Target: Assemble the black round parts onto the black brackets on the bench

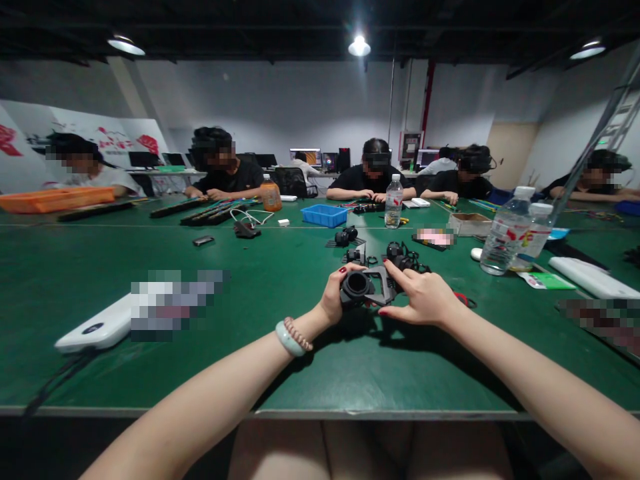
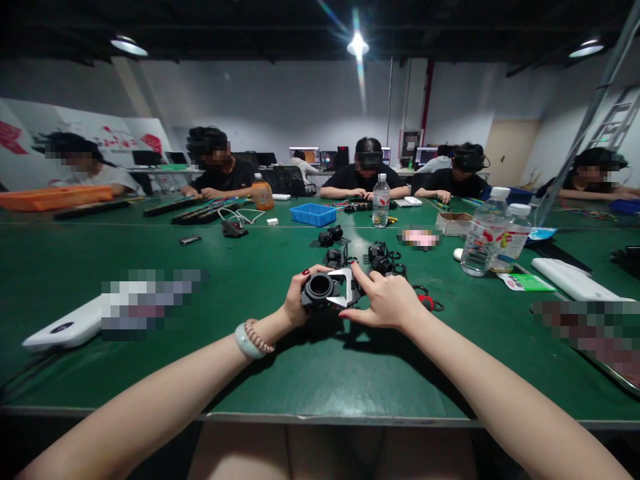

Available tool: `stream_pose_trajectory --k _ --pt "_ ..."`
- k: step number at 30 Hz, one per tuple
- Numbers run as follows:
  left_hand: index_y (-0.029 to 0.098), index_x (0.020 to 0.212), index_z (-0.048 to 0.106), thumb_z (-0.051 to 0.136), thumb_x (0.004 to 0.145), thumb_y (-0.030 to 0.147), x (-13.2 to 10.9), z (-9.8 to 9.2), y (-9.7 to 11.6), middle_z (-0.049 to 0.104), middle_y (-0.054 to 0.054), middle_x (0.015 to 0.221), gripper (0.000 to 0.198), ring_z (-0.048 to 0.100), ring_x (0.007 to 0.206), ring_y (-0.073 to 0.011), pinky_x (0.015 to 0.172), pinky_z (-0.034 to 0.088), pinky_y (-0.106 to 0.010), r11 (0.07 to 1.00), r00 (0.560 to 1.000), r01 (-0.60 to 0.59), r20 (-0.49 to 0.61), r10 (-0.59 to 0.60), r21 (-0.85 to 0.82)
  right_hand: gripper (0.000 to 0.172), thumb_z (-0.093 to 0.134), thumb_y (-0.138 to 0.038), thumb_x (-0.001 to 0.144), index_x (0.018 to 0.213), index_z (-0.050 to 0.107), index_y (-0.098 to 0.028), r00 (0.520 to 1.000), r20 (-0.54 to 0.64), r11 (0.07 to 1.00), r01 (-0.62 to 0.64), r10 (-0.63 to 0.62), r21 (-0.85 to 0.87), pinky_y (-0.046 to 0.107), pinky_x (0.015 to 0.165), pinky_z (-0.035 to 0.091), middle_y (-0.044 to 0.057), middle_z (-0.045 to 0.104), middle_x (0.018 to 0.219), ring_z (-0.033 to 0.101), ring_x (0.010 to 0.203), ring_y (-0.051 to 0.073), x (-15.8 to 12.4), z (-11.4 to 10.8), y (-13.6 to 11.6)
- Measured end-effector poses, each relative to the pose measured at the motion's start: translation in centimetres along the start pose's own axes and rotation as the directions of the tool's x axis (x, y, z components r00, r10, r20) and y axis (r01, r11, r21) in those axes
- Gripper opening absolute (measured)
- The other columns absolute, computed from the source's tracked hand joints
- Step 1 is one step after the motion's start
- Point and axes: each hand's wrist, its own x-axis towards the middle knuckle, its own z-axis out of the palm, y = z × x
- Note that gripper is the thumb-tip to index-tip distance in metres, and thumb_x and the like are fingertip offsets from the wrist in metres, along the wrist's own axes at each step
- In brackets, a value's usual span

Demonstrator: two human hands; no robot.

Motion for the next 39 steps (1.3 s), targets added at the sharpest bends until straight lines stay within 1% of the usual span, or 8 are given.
stream_pose_trajectory --k 5,10,15,22,28,32,37,39 --pt "0.011 0.081 0.055 0.027 0.075 0.034 0.23 -0.41 -0.66 0.059 -0.003 0.072 0.037 0.052 0.065 -0.0147 0.062 0.041 -0.026 0.999 0.999 0.034 -0.003 -0.034 -0.004 0.087 0.023 -0.071 0.063 0.130 0.014 -0.016 1.000 -0.011 0.999 0.001 -0.001 0.034 0.029 0.060 0.039 0.013 0.058 0.091 0.058 0.073 0.023 0.00 0.15 0.00" --pt "0.011 0.079 0.056 0.027 0.075 0.033 0.12 -0.16 -0.46 0.060 -0.003 0.073 0.036 0.052 0.066 -0.0144 0.061 0.041 -0.025 1.000 1.000 0.011 -0.019 -0.011 0.001 0.085 0.026 -0.070 0.063 0.129 0.017 -0.017 1.000 -0.022 0.999 -0.012 0.013 0.049 0.030 0.061 0.040 0.012 0.059 0.090 0.058 0.073 0.024 -0.03 0.13 -0.06" --pt "0.012 0.079 0.055 0.027 0.075 0.034 -0.08 0.17 -0.19 0.060 -0.002 0.068 0.036 0.053 0.060 -0.0144 0.056 0.041 -0.026 1.000 1.000 0.013 -0.019 -0.014 -0.009 0.085 0.031 -0.068 0.063 0.128 0.021 -0.015 1.000 -0.018 0.998 -0.017 0.018 0.053 0.029 0.061 0.040 0.013 0.059 0.089 0.058 0.074 0.023 0.01 0.08 -0.17" --pt "0.012 0.081 0.057 0.026 0.075 0.034 -0.03 0.02 -0.30 0.060 -0.004 0.079 0.038 0.052 0.074 -0.0164 0.066 0.041 -0.026 0.993 0.998 -0.053 -0.040 0.058 0.107 0.085 0.031 -0.069 0.062 0.127 0.024 -0.015 0.998 -0.055 0.998 -0.012 0.016 0.069 0.029 0.061 0.040 0.012 0.060 0.086 0.058 0.074 0.024 -0.03 0.49 -0.02" --pt "0.011 0.083 0.056 0.024 0.076 0.033 0.00 -0.07 -0.40 0.060 -0.004 0.079 0.039 0.053 0.069 -0.0158 0.063 0.042 -0.027 0.996 0.999 -0.039 -0.024 0.041 0.083 0.085 0.030 -0.070 0.062 0.127 0.024 -0.014 0.997 -0.074 0.998 -0.005 0.010 0.067 0.029 0.060 0.039 0.012 0.060 0.085 0.058 0.073 0.024 -0.06 0.52 -0.01" --pt "0.012 0.083 0.056 0.024 0.076 0.034 0.05 -0.14 -0.48 0.060 -0.005 0.083 0.040 0.053 0.075 -0.0171 0.067 0.042 -0.028 0.992 0.998 -0.036 -0.042 0.041 0.122 0.086 0.031 -0.069 0.062 0.127 0.025 -0.013 0.997 -0.083 0.998 0.002 0.004 0.067 0.028 0.060 0.039 0.013 0.060 0.085 0.058 0.072 0.024 -0.06 0.64 -0.01" --pt "0.011 0.085 0.055 0.024 0.075 0.035 -0.06 -0.09 -0.21 0.060 -0.006 0.083 0.040 0.054 0.074 -0.0177 0.067 0.042 -0.029 0.985 0.997 -0.077 -0.002 0.078 0.156 0.088 0.029 -0.071 0.061 0.127 0.023 -0.014 0.996 -0.088 0.998 0.017 -0.012 0.052 0.027 0.059 0.038 0.012 0.059 0.084 0.058 0.070 0.023 -0.04 0.75 0.25" --pt "0.012 0.085 0.056 0.025 0.075 0.036 -0.09 -0.20 0.07 0.060 -0.006 0.085 0.040 0.054 0.077 -0.0184 0.068 0.041 -0.029 0.969 0.994 -0.113 0.021 0.111 0.222 0.088 0.029 -0.071 0.061 0.128 0.022 -0.014 0.997 -0.077 0.999 0.028 -0.026 0.029 0.026 0.058 0.037 0.012 0.059 0.083 0.057 0.070 0.023 0.02 0.68 0.46"
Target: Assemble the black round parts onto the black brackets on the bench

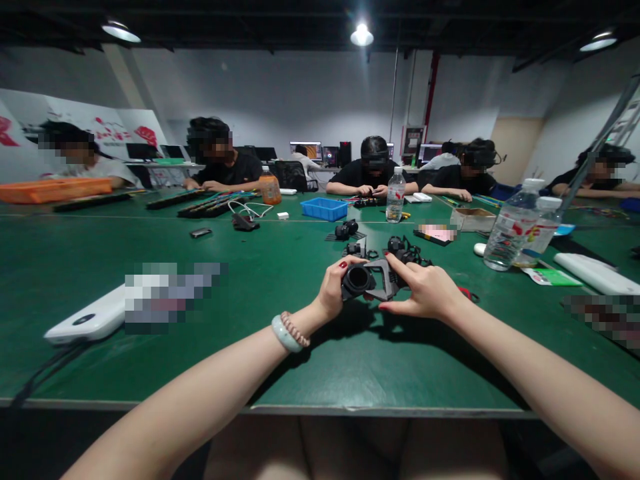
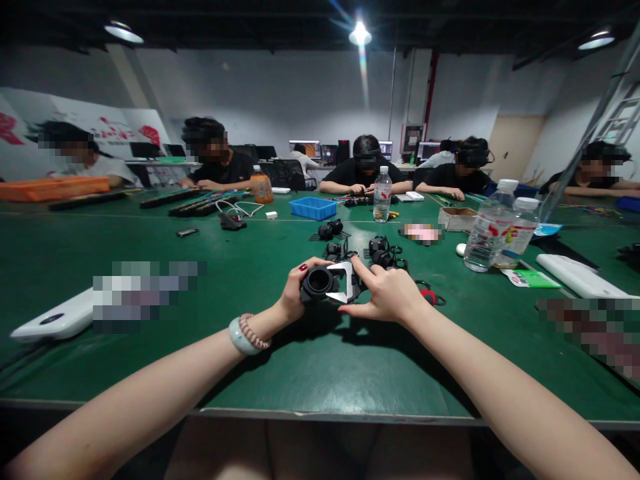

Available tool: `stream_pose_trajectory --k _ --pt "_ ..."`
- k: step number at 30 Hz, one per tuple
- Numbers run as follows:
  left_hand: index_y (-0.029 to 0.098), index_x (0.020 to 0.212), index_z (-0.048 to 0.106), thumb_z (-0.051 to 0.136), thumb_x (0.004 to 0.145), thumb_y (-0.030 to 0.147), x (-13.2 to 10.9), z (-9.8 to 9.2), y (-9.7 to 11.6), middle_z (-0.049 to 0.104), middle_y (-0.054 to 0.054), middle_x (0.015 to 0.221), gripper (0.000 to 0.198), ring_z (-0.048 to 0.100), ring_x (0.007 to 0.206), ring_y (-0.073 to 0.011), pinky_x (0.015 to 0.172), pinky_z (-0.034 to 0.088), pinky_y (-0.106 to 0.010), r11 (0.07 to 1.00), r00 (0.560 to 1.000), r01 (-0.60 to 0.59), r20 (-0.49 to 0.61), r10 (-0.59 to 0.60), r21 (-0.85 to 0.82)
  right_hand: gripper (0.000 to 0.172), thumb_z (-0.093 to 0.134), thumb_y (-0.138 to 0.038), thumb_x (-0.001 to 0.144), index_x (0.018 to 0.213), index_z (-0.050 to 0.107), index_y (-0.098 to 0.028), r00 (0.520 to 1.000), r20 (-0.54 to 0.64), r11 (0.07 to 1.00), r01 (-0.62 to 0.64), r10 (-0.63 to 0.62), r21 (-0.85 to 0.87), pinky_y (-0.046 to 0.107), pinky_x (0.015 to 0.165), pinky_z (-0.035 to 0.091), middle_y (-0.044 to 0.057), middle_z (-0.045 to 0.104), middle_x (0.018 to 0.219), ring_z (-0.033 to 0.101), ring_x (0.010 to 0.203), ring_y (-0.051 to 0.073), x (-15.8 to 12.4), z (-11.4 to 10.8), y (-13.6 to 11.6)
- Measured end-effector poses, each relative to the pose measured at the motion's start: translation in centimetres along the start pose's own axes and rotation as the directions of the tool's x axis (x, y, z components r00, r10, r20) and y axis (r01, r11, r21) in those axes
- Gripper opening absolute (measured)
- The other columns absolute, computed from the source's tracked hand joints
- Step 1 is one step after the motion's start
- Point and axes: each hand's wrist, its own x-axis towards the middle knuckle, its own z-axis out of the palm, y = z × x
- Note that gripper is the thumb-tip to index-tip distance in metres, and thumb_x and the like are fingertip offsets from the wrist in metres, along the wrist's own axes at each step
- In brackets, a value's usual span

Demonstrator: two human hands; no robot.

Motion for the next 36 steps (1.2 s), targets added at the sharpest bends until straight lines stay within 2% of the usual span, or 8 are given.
stream_pose_trajectory --k 5,11,15,20,26,29,33,36 --pt "0.014 0.091 0.057 0.037 0.070 0.039 0.4 -1.1 0.3 0.060 -0.005 0.087 0.038 0.054 0.078 -0.0188 0.069 0.039 -0.027 0.935 0.985 -0.126 0.151 0.079 0.331 0.089 0.028 -0.072 0.061 0.129 0.018 -0.016 0.997 0.069 0.997 0.028 -0.023 -0.072 0.025 0.057 0.034 0.013 0.058 0.084 0.057 0.069 0.023 0.2 -0.1 0.5" --pt "0.017 0.096 0.057 0.043 0.070 0.034 1.1 -1.9 -0.3 0.061 -0.006 0.086 0.034 0.055 0.076 -0.0184 0.068 0.038 -0.025 0.819 0.956 -0.253 0.263 0.129 0.515 0.087 0.024 -0.072 0.062 0.129 0.014 -0.018 0.989 0.147 0.992 0.032 -0.014 -0.122 0.025 0.056 0.033 0.014 0.056 0.089 0.057 0.071 0.024 0.4 -0.1 0.7" --pt "0.018 0.095 0.057 0.045 0.069 0.033 1.2 -1.9 -0.3 0.061 -0.005 0.085 0.033 0.054 0.075 -0.0182 0.067 0.038 -0.025 0.818 0.957 -0.247 0.261 0.124 0.519 0.084 0.026 -0.069 0.064 0.129 0.013 -0.018 0.984 0.178 0.988 0.035 -0.008 -0.150 0.025 0.058 0.032 0.015 0.056 0.092 0.057 0.073 0.024 0.6 -0.2 0.8" --pt "0.016 0.091 0.058 0.041 0.070 0.037 1.0 -1.5 0.1 0.061 -0.003 0.078 0.034 0.053 0.069 -0.0163 0.063 0.037 -0.024 0.871 0.981 -0.148 0.182 0.069 0.468 0.082 0.028 -0.067 0.066 0.129 0.013 -0.018 0.989 0.150 0.988 0.036 -0.013 -0.150 0.025 0.057 0.031 0.015 0.056 0.091 0.057 0.073 0.024 0.6 0.1 1.0" --pt "0.015 0.091 0.056 0.033 0.073 0.037 1.2 -1.3 -0.4 0.060 -0.004 0.077 0.036 0.054 0.063 -0.0152 0.056 0.040 -0.024 0.969 0.996 0.000 0.089 -0.023 0.246 0.083 0.029 -0.069 0.064 0.127 0.021 -0.017 0.995 0.094 0.983 0.042 -0.026 -0.177 0.024 0.056 0.029 0.015 0.056 0.091 0.055 0.073 0.024 0.6 0.7 2.2" --pt "0.014 0.093 0.054 0.033 0.074 0.036 1.4 -1.5 -0.7 0.060 -0.004 0.075 0.035 0.054 0.058 -0.0138 0.052 0.040 -0.023 0.982 0.994 0.061 0.083 -0.077 0.179 0.081 0.027 -0.069 0.064 0.123 0.030 -0.014 0.998 0.069 0.976 0.019 -0.005 -0.216 0.024 0.054 0.027 0.015 0.056 0.086 0.055 0.070 0.023 0.7 0.5 3.0" --pt "0.015 0.091 0.056 0.037 0.073 0.035 1.4 -1.6 -0.7 0.060 -0.003 0.078 0.032 0.054 0.067 -0.0151 0.060 0.040 -0.023 0.941 0.993 -0.026 0.114 -0.014 0.337 0.079 0.024 -0.070 0.064 0.112 0.042 -0.011 0.993 -0.028 0.959 -0.121 0.118 -0.254 0.024 0.055 0.028 0.016 0.055 0.087 0.054 0.070 0.024 0.6 -0.5 4.0" --pt "0.017 0.091 0.056 0.038 0.074 0.033 1.2 -1.4 -0.5 0.060 -0.002 0.080 0.030 0.053 0.071 -0.0154 0.064 0.039 -0.023 0.871 0.980 -0.114 0.198 0.020 0.478 0.081 0.021 -0.072 0.063 0.108 0.045 -0.009 0.950 -0.124 0.917 -0.308 0.285 -0.254 0.027 0.057 0.032 0.018 0.055 0.089 0.054 0.074 0.026 0.7 -1.0 5.3"
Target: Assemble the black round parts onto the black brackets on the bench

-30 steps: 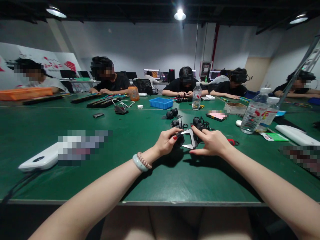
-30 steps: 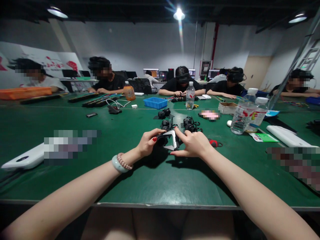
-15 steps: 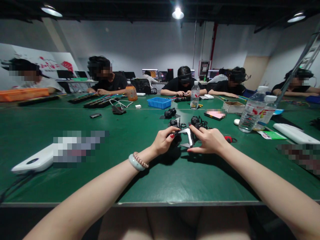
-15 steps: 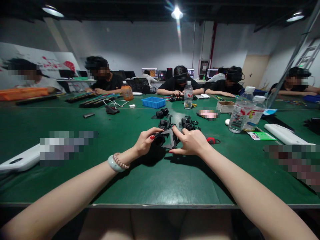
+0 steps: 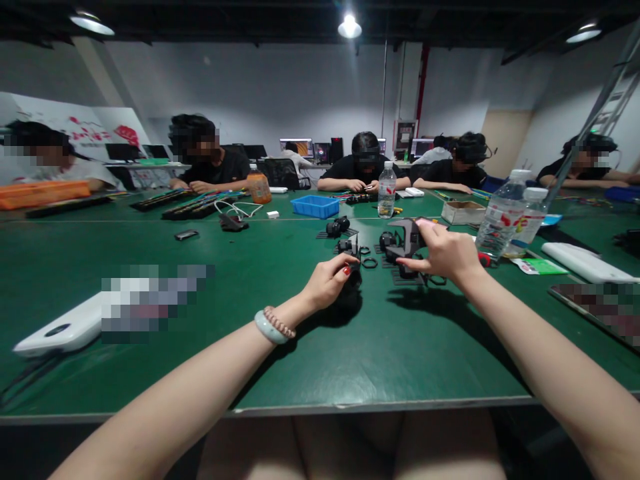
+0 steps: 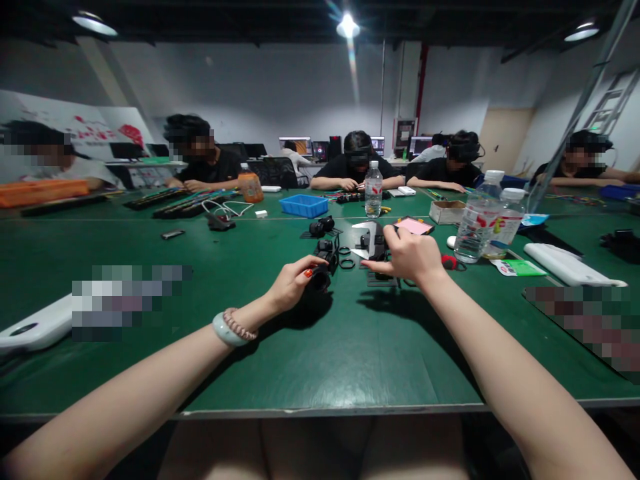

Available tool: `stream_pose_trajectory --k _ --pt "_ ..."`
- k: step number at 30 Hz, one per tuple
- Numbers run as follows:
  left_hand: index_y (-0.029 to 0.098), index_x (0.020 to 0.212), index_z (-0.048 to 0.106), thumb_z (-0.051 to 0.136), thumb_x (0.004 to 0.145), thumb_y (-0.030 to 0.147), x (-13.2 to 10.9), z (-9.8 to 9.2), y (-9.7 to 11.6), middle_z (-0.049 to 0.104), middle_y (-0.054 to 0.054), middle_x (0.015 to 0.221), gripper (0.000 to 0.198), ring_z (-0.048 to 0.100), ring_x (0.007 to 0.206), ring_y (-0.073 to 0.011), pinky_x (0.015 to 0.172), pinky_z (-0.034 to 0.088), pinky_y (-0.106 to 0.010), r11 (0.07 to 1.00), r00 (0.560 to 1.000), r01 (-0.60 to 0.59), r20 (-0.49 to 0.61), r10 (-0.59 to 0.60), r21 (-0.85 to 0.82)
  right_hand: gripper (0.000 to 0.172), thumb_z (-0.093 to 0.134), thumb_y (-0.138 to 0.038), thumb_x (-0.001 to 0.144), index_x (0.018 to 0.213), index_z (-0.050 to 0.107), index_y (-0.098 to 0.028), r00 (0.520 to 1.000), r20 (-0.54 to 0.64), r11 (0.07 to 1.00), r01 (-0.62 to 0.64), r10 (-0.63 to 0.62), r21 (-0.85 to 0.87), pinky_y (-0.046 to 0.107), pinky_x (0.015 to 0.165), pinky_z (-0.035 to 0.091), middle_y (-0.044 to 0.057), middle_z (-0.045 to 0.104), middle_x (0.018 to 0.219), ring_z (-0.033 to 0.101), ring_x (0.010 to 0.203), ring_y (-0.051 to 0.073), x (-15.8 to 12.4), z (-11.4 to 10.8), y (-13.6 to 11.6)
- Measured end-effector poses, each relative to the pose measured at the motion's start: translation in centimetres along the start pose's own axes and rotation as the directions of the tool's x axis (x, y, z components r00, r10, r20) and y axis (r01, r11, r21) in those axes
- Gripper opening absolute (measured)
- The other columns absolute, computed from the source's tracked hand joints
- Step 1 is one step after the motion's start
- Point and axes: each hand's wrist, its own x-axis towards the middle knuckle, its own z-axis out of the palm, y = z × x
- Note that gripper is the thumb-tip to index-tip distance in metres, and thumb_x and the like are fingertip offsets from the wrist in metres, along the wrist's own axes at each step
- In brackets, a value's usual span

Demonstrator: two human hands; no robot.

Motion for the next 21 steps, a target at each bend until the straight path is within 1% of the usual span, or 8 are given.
stream_pose_trajectory --k 2,3,6,8,11,14,16,21 --pt "0.017 0.093 0.055 0.038 0.074 0.032 0.0 0.1 0.1 0.060 -0.002 0.081 0.029 0.053 0.071 -0.0152 0.065 0.038 -0.023 0.993 0.997 -0.044 0.061 0.037 0.111 0.081 0.020 -0.072 0.063 0.105 0.046 -0.008 0.987 0.014 0.987 -0.162 0.162 -0.002 0.029 0.059 0.035 0.019 0.056 0.087 0.054 0.075 0.028 0.5 0.6 1.1" --pt "0.017 0.094 0.054 0.039 0.074 0.032 -0.1 0.1 0.1 0.059 -0.003 0.082 0.029 0.053 0.072 -0.0153 0.066 0.038 -0.024 0.984 0.995 -0.065 0.088 0.051 0.165 0.080 0.020 -0.071 0.063 0.103 0.047 -0.007 0.970 0.048 0.971 -0.238 0.238 -0.001 0.031 0.060 0.036 0.019 0.057 0.085 0.055 0.075 0.028 0.7 1.1 1.7" --pt "0.017 0.098 0.051 0.041 0.073 0.033 0.0 0.1 0.3 0.058 -0.004 0.087 0.032 0.053 0.076 -0.0162 0.068 0.039 -0.025 0.949 0.984 -0.109 0.164 0.063 0.295 0.080 0.024 -0.073 0.061 0.097 0.052 -0.006 0.879 0.212 0.900 -0.435 0.426 -0.006 0.036 0.061 0.039 0.020 0.057 0.083 0.056 0.078 0.030 1.3 3.3 4.0" --pt "0.018 0.101 0.049 0.042 0.072 0.035 0.0 0.1 0.4 0.057 -0.004 0.093 0.035 0.053 0.082 -0.0170 0.072 0.040 -0.026 0.926 0.977 -0.125 0.208 0.052 0.356 0.079 0.028 -0.073 0.058 0.091 0.056 -0.007 0.802 0.344 0.859 -0.511 0.487 -0.025 0.038 0.064 0.041 0.020 0.057 0.085 0.056 0.080 0.031 1.4 4.8 5.5" --pt "0.018 0.104 0.046 0.042 0.072 0.038 0.1 0.1 0.5 0.055 -0.005 0.098 0.038 0.052 0.087 -0.0175 0.075 0.040 -0.027 0.896 0.967 -0.133 0.252 0.024 0.423 0.078 0.035 -0.073 0.054 0.091 0.058 -0.008 0.711 0.476 0.826 -0.559 0.518 -0.064 0.040 0.069 0.042 0.020 0.057 0.092 0.054 0.087 0.032 1.3 6.8 7.4" --pt "0.018 0.105 0.044 0.041 0.072 0.040 0.1 0.2 0.4 0.054 -0.006 0.101 0.040 0.052 0.089 -0.0178 0.077 0.040 -0.028 0.876 0.965 -0.134 0.261 0.009 0.464 0.081 0.039 -0.073 0.051 0.096 0.057 -0.009 0.647 0.553 0.814 -0.573 0.524 -0.101 0.041 0.072 0.041 0.020 0.055 0.099 0.051 0.092 0.032 1.2 8.0 8.3" --pt "0.018 0.106 0.043 0.041 0.073 0.041 0.0 0.2 0.3 0.054 -0.006 0.101 0.040 0.051 0.090 -0.0180 0.077 0.040 -0.028 0.867 0.965 -0.134 0.263 0.003 0.480 0.083 0.038 -0.075 0.049 0.098 0.057 -0.010 0.630 0.583 0.817 -0.567 0.513 -0.106 0.041 0.074 0.040 0.018 0.054 0.102 0.051 0.094 0.032 1.3 8.5 8.5" --pt "0.018 0.105 0.043 0.040 0.073 0.042 0.1 0.2 0.2 0.054 -0.006 0.100 0.040 0.052 0.088 -0.0182 0.076 0.040 -0.029 0.858 0.966 -0.124 0.257 -0.010 0.498 0.086 0.038 -0.078 0.044 0.098 0.057 -0.012 0.613 0.631 0.835 -0.541 0.476 -0.104 0.043 0.076 0.039 0.016 0.053 0.104 0.049 0.096 0.033 1.4 8.9 7.9"
